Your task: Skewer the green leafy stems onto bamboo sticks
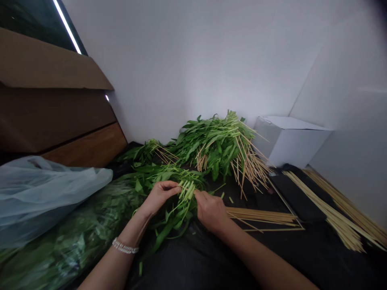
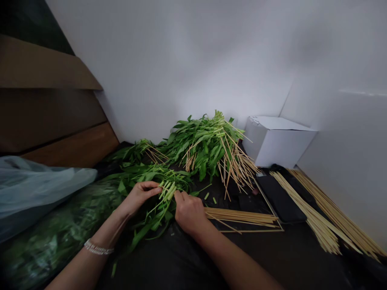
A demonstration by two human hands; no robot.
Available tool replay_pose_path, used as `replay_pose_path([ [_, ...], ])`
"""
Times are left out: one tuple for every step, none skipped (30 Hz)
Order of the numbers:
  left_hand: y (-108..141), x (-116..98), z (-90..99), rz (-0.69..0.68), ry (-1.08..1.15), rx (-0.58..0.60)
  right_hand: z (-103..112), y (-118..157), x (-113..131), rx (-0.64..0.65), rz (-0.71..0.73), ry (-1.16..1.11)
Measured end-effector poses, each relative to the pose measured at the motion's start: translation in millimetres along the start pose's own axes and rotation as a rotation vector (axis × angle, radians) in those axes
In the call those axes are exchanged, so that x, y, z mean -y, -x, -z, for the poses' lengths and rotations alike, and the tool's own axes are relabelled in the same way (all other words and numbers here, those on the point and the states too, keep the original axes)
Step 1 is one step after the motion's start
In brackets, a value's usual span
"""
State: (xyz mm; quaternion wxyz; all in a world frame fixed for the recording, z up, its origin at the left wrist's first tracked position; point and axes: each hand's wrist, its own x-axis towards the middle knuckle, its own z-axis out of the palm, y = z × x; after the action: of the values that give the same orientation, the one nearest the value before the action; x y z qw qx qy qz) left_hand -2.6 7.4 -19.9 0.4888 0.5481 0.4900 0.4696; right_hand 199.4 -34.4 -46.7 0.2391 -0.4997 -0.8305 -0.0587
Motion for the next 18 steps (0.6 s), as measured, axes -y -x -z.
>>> replay_pose_path([
  [0.4, -0.2, 0.0, 0.006, 0.003, 0.003, 0.4, -0.1, 0.2, 0.008, -0.001, -0.003],
  [0.7, -0.3, 0.1, 0.011, 0.007, 0.004, 1.0, -0.3, 0.4, 0.016, -0.003, -0.005],
  [0.9, -0.5, 0.2, 0.017, 0.010, 0.009, 1.5, -0.3, 0.6, 0.025, -0.003, -0.007],
  [1.1, -0.6, 0.4, 0.023, 0.013, 0.016, 1.9, -0.3, 0.9, 0.033, -0.004, -0.008],
  [1.1, -0.5, 0.6, 0.028, 0.012, 0.027, 2.2, -0.3, 1.0, 0.040, -0.005, -0.008],
  [0.9, -0.2, 0.8, 0.033, 0.009, 0.039, 2.3, -0.2, 1.2, 0.045, -0.007, -0.008],
  [0.6, 0.3, 0.9, 0.035, 0.004, 0.049, 2.3, -0.1, 1.3, 0.050, -0.008, -0.007],
  [0.2, 1.0, 0.9, 0.036, -0.004, 0.057, 2.1, 0.1, 1.4, 0.054, -0.009, -0.007],
  [-0.3, 1.8, 0.8, 0.036, -0.012, 0.063, 1.8, 0.1, 1.4, 0.055, -0.010, -0.006],
  [-0.6, 2.5, 0.7, 0.033, -0.019, 0.068, 1.3, 0.2, 1.4, 0.055, -0.008, -0.006],
  [-0.9, 3.1, 0.4, 0.028, -0.025, 0.073, 0.9, 0.2, 1.4, 0.051, -0.006, -0.005],
  [-0.9, 3.3, 0.1, 0.020, -0.028, 0.076, 0.4, 0.0, 1.4, 0.043, -0.001, -0.003],
  [-0.7, 3.1, -0.2, 0.009, -0.029, 0.074, 0.1, -0.2, 1.1, 0.030, 0.007, 0.001],
  [-0.3, 2.2, -0.4, -0.001, -0.027, 0.071, 0.2, -0.6, 0.6, 0.009, 0.018, 0.008],
  [0.5, 0.8, -0.4, -0.006, -0.023, 0.071, 0.6, -1.2, -0.4, -0.019, 0.032, 0.016],
  [1.4, -1.2, -0.1, -0.006, -0.017, 0.078, 1.8, -2.0, -2.0, -0.058, 0.043, 0.028],
  [2.4, -3.4, 0.4, -0.002, -0.013, 0.094, 3.7, -3.0, -4.4, -0.107, 0.050, 0.042],
  [3.3, -5.7, 1.2, 0.001, -0.015, 0.116, 6.4, -4.2, -7.8, -0.164, 0.052, 0.056],
])
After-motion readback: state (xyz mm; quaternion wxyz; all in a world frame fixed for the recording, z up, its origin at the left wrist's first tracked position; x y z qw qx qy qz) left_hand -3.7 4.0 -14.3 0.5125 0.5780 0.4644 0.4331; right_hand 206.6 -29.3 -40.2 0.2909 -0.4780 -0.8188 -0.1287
